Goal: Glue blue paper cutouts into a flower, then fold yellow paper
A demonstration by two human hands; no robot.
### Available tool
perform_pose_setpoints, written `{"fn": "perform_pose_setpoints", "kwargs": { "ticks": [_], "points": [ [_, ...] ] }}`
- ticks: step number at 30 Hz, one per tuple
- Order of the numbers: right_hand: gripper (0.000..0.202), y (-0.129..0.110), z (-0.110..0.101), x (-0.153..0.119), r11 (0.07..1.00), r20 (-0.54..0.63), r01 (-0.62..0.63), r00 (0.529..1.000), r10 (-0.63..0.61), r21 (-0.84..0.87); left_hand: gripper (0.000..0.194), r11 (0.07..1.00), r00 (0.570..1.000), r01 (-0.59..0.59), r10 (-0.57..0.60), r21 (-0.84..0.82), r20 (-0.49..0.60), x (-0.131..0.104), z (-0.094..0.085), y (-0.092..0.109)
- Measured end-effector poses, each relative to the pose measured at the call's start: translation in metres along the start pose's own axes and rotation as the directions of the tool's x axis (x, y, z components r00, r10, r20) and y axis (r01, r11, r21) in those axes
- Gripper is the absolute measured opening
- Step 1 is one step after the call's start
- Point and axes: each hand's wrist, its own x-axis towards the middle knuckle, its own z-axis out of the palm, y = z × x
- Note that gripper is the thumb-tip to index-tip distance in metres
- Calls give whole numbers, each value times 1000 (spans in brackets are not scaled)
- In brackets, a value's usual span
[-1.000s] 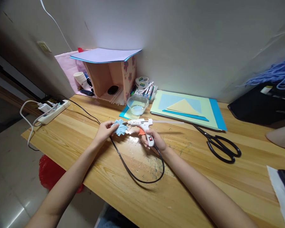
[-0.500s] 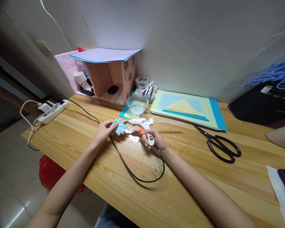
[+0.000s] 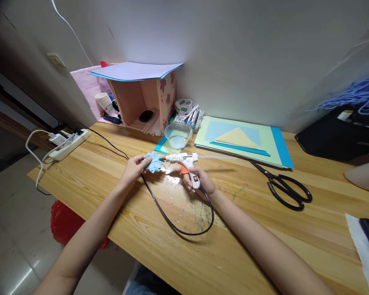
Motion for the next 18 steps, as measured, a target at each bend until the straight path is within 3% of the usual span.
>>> {"fn": "perform_pose_setpoints", "kwargs": {
  "ticks": [12,18],
  "points": [
    [27,-1,-5,1,990,-1,75,997,-75,119,31,990,993,96,-103,-108,-55,5,-3,-6],
    [27,-1,-6,1,983,20,81,996,-85,167,32,977,989,149,-148,-154,13,3,-3,-5]
  ]
}}
